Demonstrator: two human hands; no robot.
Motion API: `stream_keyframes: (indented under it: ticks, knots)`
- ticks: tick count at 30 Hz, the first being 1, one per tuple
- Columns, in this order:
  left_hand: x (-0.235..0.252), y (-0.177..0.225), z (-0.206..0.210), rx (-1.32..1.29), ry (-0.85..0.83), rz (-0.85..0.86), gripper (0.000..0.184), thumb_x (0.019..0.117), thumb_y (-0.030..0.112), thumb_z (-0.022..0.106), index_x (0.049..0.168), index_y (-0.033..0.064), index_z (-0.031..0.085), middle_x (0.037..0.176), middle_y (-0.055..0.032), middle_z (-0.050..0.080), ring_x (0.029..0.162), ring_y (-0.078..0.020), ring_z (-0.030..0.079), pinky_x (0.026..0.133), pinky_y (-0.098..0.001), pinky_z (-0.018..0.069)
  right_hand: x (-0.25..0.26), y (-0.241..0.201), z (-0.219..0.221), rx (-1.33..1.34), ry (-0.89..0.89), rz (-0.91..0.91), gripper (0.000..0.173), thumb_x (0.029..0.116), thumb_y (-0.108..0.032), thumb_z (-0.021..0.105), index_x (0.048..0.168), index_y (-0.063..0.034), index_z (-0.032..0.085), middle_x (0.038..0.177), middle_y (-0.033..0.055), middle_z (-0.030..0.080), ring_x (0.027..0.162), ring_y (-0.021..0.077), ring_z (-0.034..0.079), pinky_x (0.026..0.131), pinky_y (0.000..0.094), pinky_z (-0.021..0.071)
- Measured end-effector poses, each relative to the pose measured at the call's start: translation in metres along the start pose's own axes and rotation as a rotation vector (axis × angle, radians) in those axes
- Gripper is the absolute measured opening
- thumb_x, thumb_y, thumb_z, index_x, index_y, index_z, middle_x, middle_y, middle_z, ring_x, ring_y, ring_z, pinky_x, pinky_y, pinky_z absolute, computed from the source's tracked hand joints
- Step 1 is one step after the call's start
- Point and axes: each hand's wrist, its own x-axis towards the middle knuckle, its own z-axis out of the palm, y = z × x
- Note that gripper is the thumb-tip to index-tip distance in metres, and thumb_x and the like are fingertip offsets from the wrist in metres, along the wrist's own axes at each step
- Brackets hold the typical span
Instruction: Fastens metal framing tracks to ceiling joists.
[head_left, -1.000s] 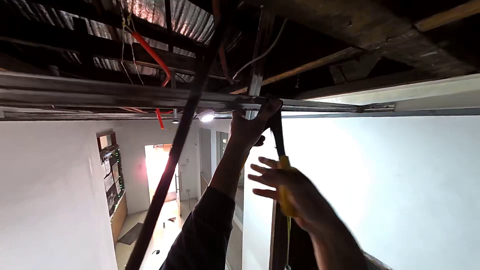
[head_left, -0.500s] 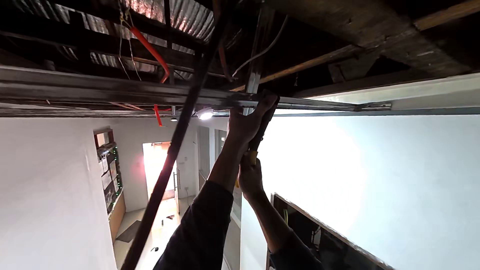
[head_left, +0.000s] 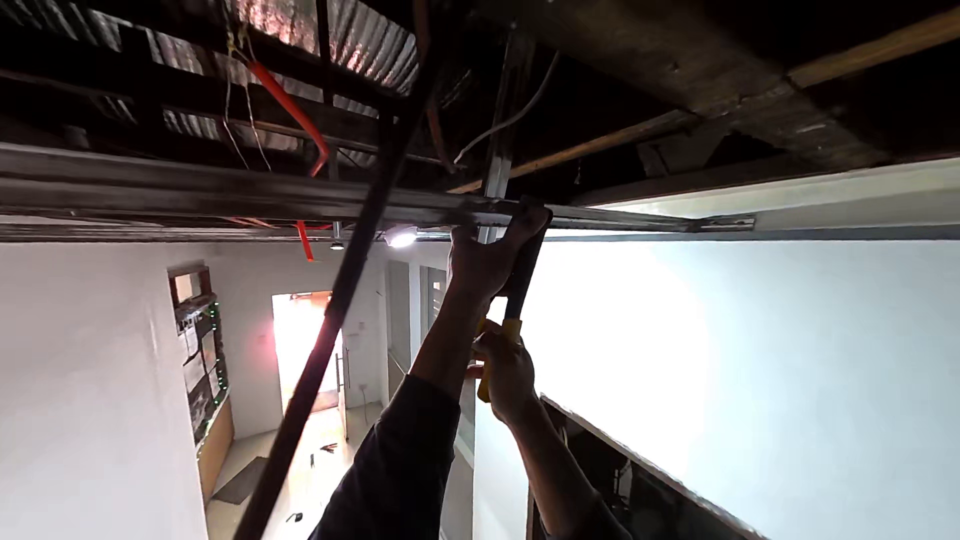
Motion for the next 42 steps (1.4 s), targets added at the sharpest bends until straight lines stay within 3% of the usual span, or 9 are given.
stream_keyframes:
  ticks: [5, 8, 10, 12, 21, 26, 29, 32, 42]
  knots:
    - [-0.002, 0.003, -0.004, -0.060, -0.037, 0.015, 0.075, 0.0805, 0.061, 0.081, 0.130, 0.0093, 0.057, 0.088, -0.0145, 0.070, 0.064, -0.0233, 0.069, 0.056, -0.0417, 0.0617, 0.006, 0.011, 0.016, -0.119, 0.021, -0.140, 0.023, 0.0997, -0.027, 0.052, 0.083, -0.0129, 0.059, 0.058, -0.0018, 0.052, 0.046, 0.0080, 0.049, 0.044, 0.0264, 0.0425]
    - [-0.004, 0.006, -0.009, -0.038, -0.079, 0.033, 0.068, 0.0826, 0.056, 0.081, 0.130, 0.0124, 0.061, 0.098, -0.0108, 0.072, 0.078, -0.0195, 0.071, 0.070, -0.0396, 0.0622, -0.017, -0.034, -0.017, -0.196, -0.177, 0.131, 0.029, 0.1043, -0.028, 0.053, 0.119, -0.0057, 0.064, 0.093, 0.0104, 0.071, 0.079, 0.0226, 0.071, 0.066, 0.0392, 0.0609]
    - [-0.005, 0.008, -0.008, -0.035, -0.078, -0.054, 0.072, 0.0826, 0.058, 0.081, 0.132, 0.0132, 0.054, 0.084, -0.0143, 0.069, 0.056, -0.0215, 0.067, 0.049, -0.0366, 0.0589, -0.034, -0.068, -0.045, -0.134, -0.251, 0.180, 0.044, 0.1035, -0.026, 0.049, 0.142, -0.0063, 0.053, 0.125, 0.0126, 0.071, 0.108, 0.0286, 0.072, 0.085, 0.0454, 0.0634]
    - [-0.007, 0.010, -0.004, -0.069, -0.070, -0.104, 0.072, 0.0821, 0.057, 0.082, 0.135, 0.0178, 0.052, 0.084, -0.0158, 0.067, 0.051, -0.0230, 0.063, 0.043, -0.0362, 0.0559, -0.036, -0.078, -0.054, -0.063, -0.209, 0.170, 0.047, 0.1003, -0.022, 0.051, 0.143, -0.0049, 0.053, 0.133, 0.0127, 0.067, 0.116, 0.0288, 0.069, 0.092, 0.0470, 0.0615]
    - [0.004, 0.000, -0.001, 0.041, -0.008, -0.050, 0.102, 0.0657, 0.072, 0.085, 0.140, 0.0133, 0.047, 0.108, -0.0177, 0.069, 0.093, -0.0290, 0.071, 0.080, -0.0531, 0.0598, 0.003, 0.006, 0.012, 0.092, 0.088, -0.038, 0.018, 0.0892, -0.019, 0.055, 0.099, -0.0076, 0.065, 0.074, 0.0032, 0.065, 0.062, 0.0133, 0.064, 0.056, 0.0313, 0.0549]
    - [0.000, 0.005, -0.003, 0.041, -0.015, -0.026, 0.089, 0.0729, 0.069, 0.083, 0.130, 0.0061, 0.057, 0.098, -0.0166, 0.070, 0.079, -0.0258, 0.071, 0.070, -0.0473, 0.0618, 0.002, -0.001, 0.013, -0.077, 0.032, -0.049, 0.019, 0.1013, -0.023, 0.052, 0.091, -0.0100, 0.062, 0.065, -0.0004, 0.058, 0.056, 0.0086, 0.057, 0.053, 0.0267, 0.0491]
    - [-0.010, 0.015, -0.007, 0.024, -0.067, -0.061, 0.074, 0.0809, 0.061, 0.081, 0.129, 0.0100, 0.058, 0.087, -0.0127, 0.069, 0.064, -0.0187, 0.068, 0.056, -0.0353, 0.0591, -0.026, -0.050, -0.028, -0.138, -0.192, 0.163, 0.035, 0.1051, -0.025, 0.051, 0.133, -0.0047, 0.060, 0.113, 0.0130, 0.073, 0.098, 0.0271, 0.074, 0.077, 0.0434, 0.0638]
    - [-0.012, 0.017, -0.004, -0.053, -0.095, -0.128, 0.070, 0.0846, 0.056, 0.080, 0.134, 0.0133, 0.052, 0.077, -0.0130, 0.065, 0.048, -0.0181, 0.060, 0.042, -0.0308, 0.0524, -0.036, -0.076, -0.053, -0.003, -0.192, 0.158, 0.049, 0.0959, -0.021, 0.055, 0.141, -0.0037, 0.055, 0.136, 0.0145, 0.065, 0.120, 0.0311, 0.067, 0.092, 0.0494, 0.0611]
    - [0.005, 0.001, -0.002, 0.067, 0.012, -0.038, 0.097, 0.0658, 0.073, 0.084, 0.135, 0.0115, 0.053, 0.104, -0.0167, 0.070, 0.092, -0.0287, 0.071, 0.080, -0.0527, 0.0599, 0.003, 0.007, 0.022, 0.082, 0.133, -0.095, 0.012, 0.0919, -0.017, 0.055, 0.087, -0.0099, 0.063, 0.065, -0.0015, 0.059, 0.055, 0.0081, 0.057, 0.052, 0.0270, 0.0505]
